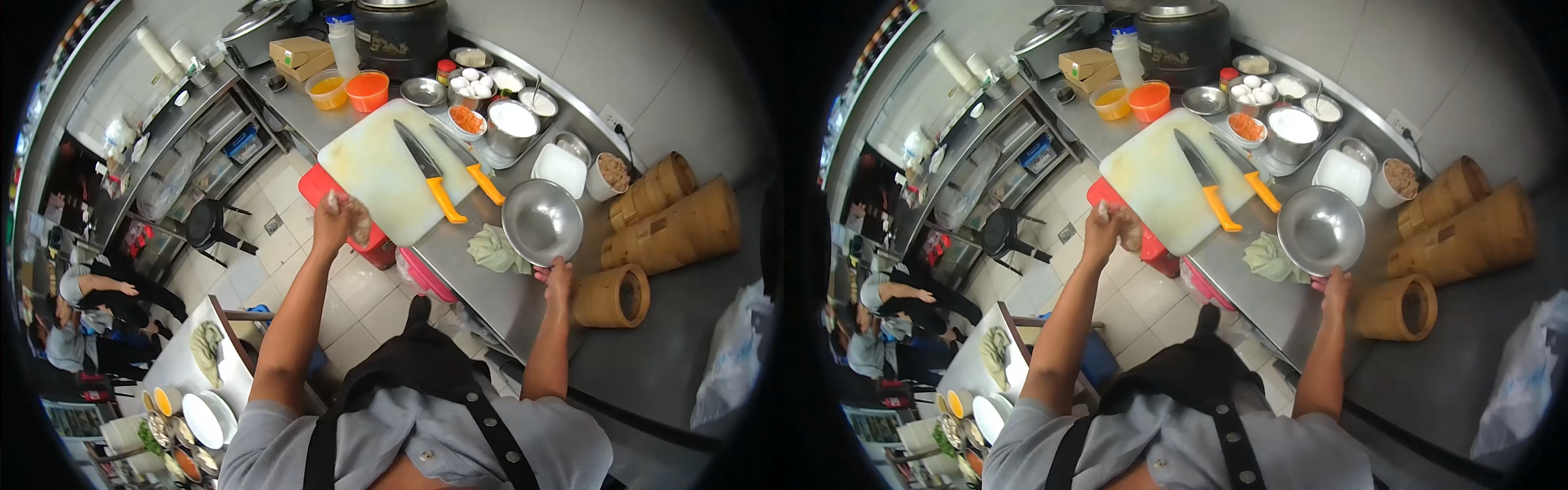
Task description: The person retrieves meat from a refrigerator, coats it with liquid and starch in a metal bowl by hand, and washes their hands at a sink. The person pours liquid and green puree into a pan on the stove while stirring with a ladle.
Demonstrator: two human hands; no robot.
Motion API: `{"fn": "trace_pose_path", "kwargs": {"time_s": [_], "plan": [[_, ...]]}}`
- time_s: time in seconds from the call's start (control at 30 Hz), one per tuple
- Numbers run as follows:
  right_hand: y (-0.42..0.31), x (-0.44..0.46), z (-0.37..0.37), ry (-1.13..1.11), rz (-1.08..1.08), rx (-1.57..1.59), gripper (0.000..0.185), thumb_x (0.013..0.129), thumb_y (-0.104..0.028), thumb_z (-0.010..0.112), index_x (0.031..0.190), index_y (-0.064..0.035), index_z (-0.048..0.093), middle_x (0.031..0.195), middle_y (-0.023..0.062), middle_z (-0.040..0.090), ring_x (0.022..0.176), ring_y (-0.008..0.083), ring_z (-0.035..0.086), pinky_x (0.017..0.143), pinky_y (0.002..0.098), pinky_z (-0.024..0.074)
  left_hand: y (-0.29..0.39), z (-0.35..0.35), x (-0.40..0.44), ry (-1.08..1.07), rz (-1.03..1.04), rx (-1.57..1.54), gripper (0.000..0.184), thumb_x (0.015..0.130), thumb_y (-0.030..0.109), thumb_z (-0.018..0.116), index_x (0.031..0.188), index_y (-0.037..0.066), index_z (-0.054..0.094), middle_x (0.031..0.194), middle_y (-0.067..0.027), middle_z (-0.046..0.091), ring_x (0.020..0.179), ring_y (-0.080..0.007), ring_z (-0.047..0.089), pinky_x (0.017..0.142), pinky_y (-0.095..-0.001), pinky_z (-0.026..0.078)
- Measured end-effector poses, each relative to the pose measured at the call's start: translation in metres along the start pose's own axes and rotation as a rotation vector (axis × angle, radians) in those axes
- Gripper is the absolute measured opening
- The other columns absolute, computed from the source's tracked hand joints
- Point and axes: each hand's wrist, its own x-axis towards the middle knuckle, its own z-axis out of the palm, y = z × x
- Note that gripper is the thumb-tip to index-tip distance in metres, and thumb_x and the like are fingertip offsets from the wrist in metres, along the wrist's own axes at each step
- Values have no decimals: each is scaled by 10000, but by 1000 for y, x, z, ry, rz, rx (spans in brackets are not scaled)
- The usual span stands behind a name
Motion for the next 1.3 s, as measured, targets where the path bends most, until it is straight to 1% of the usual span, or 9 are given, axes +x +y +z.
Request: {"fn": "trace_pose_path", "kwargs": {"time_s": [0.2, 0.23, 0.33, 0.43, 0.47, 0.5, 0.67, 0.9, 1.3], "plan": [[-17, -5, -2, -32, 422, -399, 347, 905, -335, 484, 898, 11, 501, 729, 158, 603, 577, 263, 634, 412, 348, 489, -49, 45, 96, -212, -18, 7, 100, 836, 1, 557, 929, 6, 520, 804, -52, 591, 732, -131, 575, 664, -276, 479], [-68, -46, 24, 68, 372, -828, 390, 885, -384, 557, 800, -5, 526, 693, 139, 601, 614, 260, 633, 473, 328, 483, -52, 50, 102, -195, -51, 7, 92, 831, 8, 538, 920, 9, 517, 787, -60, 589, 717, -140, 571, 649, -281, 472], [-88, -66, 52, 158, -691, -911, 387, 859, -370, 613, 801, 7, 548, 723, 133, 604, 688, 242, 627, 571, 315, 480, -66, 51, 129, -203, -87, 140, 91, 821, 16, 525, 911, 18, 513, 781, -66, 580, 716, -138, 561, 647, -276, 460], [-115, -49, 162, -100, -635, -936, 288, 824, -244, 643, 927, 15, 569, 875, 163, 627, 819, 275, 620, 745, 366, 483, -70, 52, 159, -292, -52, 225, 106, 813, 25, 530, 916, 34, 507, 761, -63, 568, 701, -133, 558, 599, -275, 461], [-79, -11, 189, -58, -950, -962, 288, 800, -201, 650, 960, 6, 528, 963, 166, 618, 897, 304, 611, 817, 390, 476, -65, 51, 164, -328, -50, 233, 104, 814, 28, 533, 914, 38, 506, 759, -61, 566, 707, -133, 562, 588, -276, 468], [-73, 2, 221, -93, -877, -1106, 456, 787, -158, 625, 1191, -25, 460, 1106, 200, 562, 1030, 345, 566, 923, 430, 425, -56, 51, 168, -335, -103, 84, 109, 821, 23, 538, 923, 36, 502, 779, -70, 570, 700, -139, 578, 568, -278, 484], [-45, 60, 295, -87, -619, -1547, 424, 798, -166, 575, 1163, -22, 413, 999, 191, 553, 975, 374, 577, 852, 448, 473, -48, 43, 186, -431, -318, 27, 111, 823, 75, 591, 870, 45, 495, 711, -63, 576, 557, -128, 572, 431, -293, 487], [-81, -64, 330, -260, -632, -1043, 346, 907, -254, 459, 1158, -24, 399, 917, 278, 606, 854, 444, 598, 762, 501, 465, -115, -4, 181, -364, -63, 141, 174, 768, 123, 703, 854, 6, 606, 681, -83, 624, 575, -143, 594, 518, -288, 485], [5, -135, 457, -388, -655, -1373, 193, 881, -173, 459, 965, -2, 488, 793, 234, 635, 739, 390, 633, 670, 483, 501, -127, -22, 177, -343, 71, 182, 174, 749, 81, 696, 815, -55, 611, 702, -163, 623, 628, -236, 616, 581, -332, 487]]}}
